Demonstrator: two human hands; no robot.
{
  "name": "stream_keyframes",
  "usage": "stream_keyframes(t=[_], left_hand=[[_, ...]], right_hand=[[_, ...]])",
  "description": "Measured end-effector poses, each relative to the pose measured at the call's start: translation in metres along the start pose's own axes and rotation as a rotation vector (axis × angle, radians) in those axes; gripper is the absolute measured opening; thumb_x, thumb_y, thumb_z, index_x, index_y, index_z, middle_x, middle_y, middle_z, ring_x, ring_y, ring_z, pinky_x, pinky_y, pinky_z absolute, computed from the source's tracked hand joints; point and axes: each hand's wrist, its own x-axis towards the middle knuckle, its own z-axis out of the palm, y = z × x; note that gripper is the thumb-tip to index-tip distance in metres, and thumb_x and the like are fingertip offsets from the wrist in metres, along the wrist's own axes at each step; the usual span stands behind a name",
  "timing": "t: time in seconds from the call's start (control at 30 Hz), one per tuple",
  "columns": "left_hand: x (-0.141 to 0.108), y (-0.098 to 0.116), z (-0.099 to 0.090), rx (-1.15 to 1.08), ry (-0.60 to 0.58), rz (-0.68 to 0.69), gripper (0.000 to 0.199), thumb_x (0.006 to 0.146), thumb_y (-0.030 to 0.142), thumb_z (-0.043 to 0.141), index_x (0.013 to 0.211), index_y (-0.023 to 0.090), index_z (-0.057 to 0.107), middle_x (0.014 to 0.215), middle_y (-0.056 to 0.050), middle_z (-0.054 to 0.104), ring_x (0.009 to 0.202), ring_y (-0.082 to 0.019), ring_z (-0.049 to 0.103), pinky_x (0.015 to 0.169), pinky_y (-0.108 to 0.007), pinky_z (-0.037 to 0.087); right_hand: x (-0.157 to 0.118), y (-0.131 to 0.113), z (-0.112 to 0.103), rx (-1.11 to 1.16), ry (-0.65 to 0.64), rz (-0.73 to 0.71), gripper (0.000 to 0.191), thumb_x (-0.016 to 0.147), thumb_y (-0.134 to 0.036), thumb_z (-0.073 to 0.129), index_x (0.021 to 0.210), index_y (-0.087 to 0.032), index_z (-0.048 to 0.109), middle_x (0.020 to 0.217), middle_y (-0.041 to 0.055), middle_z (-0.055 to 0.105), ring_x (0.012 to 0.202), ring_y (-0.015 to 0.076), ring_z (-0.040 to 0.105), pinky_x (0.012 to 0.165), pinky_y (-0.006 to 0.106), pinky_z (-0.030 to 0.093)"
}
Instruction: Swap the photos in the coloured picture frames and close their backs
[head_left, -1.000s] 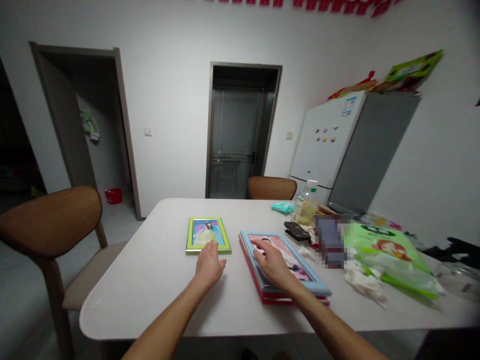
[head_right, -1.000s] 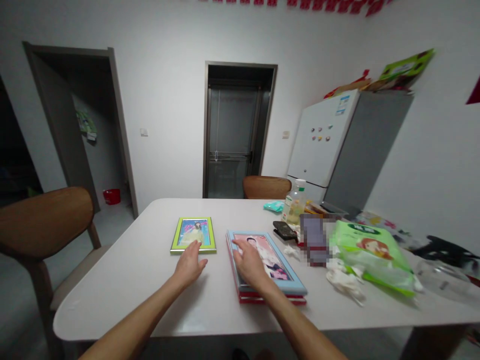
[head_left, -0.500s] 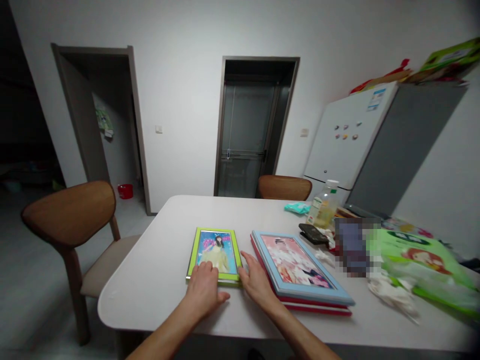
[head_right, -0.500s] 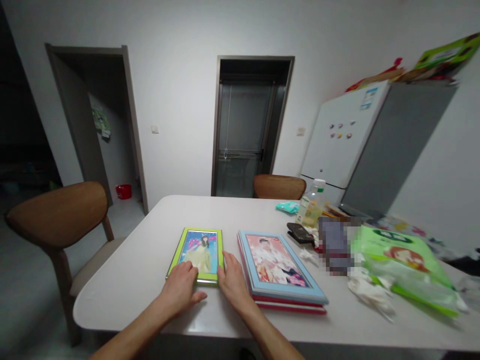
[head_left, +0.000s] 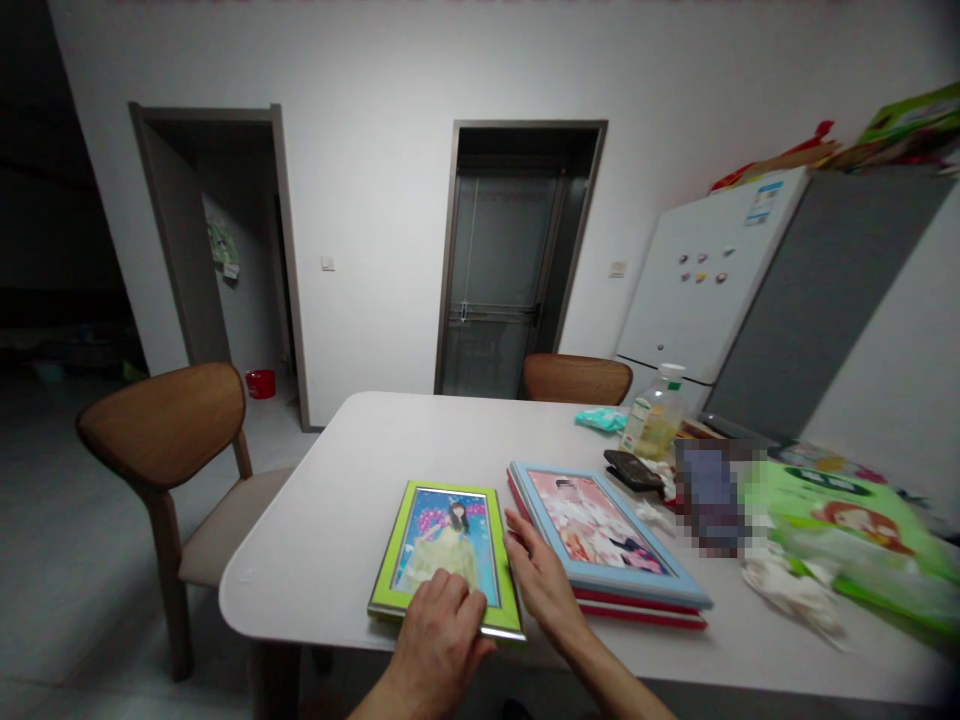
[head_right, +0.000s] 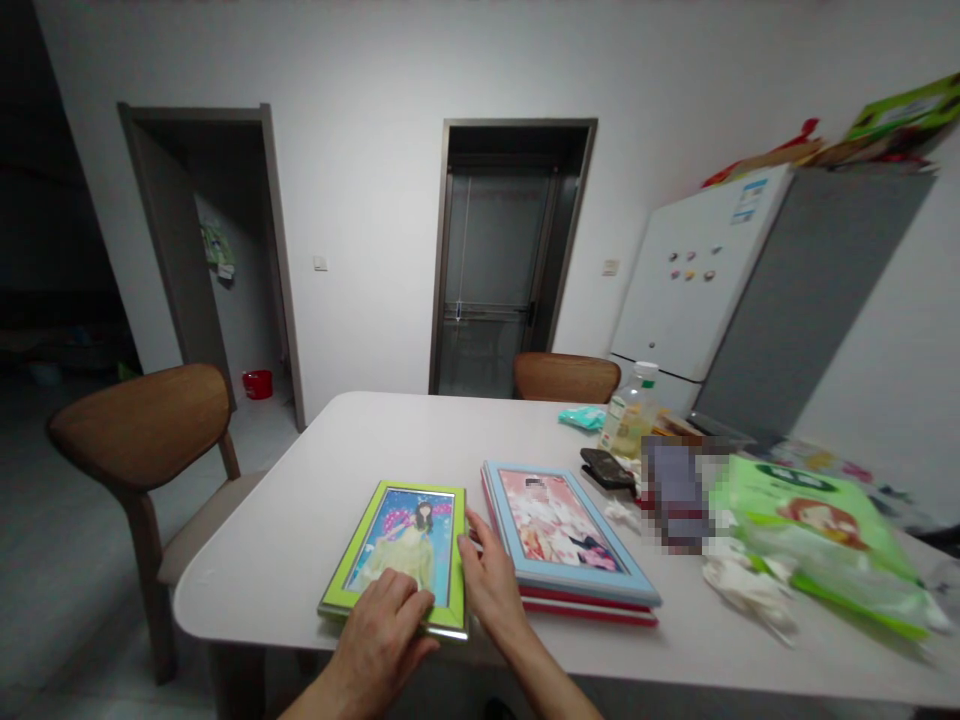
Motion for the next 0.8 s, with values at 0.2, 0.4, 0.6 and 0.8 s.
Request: stream_keyframes(t=[0.2, 0.4, 0.6, 0.8], left_hand=[[0.008, -0.01, -0.034, -0.192, 0.376, -0.035, 0.028, 0.08, 0.022, 0.043, 0.108, 0.019, 0.042, 0.091, -0.006, 0.053, 0.085, -0.019, 0.051, 0.076, -0.033, 0.045], [0.001, -0.026, -0.05, -0.571, 0.666, -0.405, 0.052, 0.07, 0.025, 0.052, 0.117, 0.018, 0.031, 0.079, 0.001, 0.05, 0.065, -0.012, 0.055, 0.062, -0.027, 0.052], [-0.017, -0.047, -0.048, -0.832, 0.548, -0.578, 0.056, 0.068, 0.027, 0.051, 0.118, 0.017, 0.029, 0.094, -0.006, 0.057, 0.083, -0.018, 0.059, 0.065, -0.027, 0.051], [-0.034, -0.073, -0.013, -0.667, 0.359, -0.698, 0.055, 0.069, 0.03, 0.046, 0.119, 0.013, 0.032, 0.11, -0.009, 0.055, 0.098, -0.021, 0.053, 0.083, -0.032, 0.043]], right_hand=[[-0.004, -0.025, 0.01, 0.112, -0.052, -0.051, 0.043, 0.079, -0.037, 0.039, 0.115, -0.015, 0.046, 0.121, 0.0109, 0.048, 0.11, 0.0188, 0.044, 0.095, 0.037, 0.034], [-0.022, -0.05, 0.037, 0.028, -0.27, -0.289, 0.042, 0.078, -0.034, 0.042, 0.117, -0.019, 0.044, 0.116, 0.0095, 0.051, 0.103, 0.0181, 0.049, 0.088, 0.036, 0.039], [-0.029, -0.042, 0.051, -0.186, -0.354, -0.487, 0.048, 0.068, -0.03, 0.056, 0.114, -0.02, 0.046, 0.117, 0.0093, 0.048, 0.11, 0.0207, 0.04, 0.094, 0.038, 0.032], [-0.029, -0.022, 0.047, -0.42, -0.335, -0.527, 0.039, 0.066, -0.026, 0.056, 0.105, -0.023, 0.054, 0.118, 0.009, 0.046, 0.108, 0.0228, 0.041, 0.09, 0.042, 0.032]])
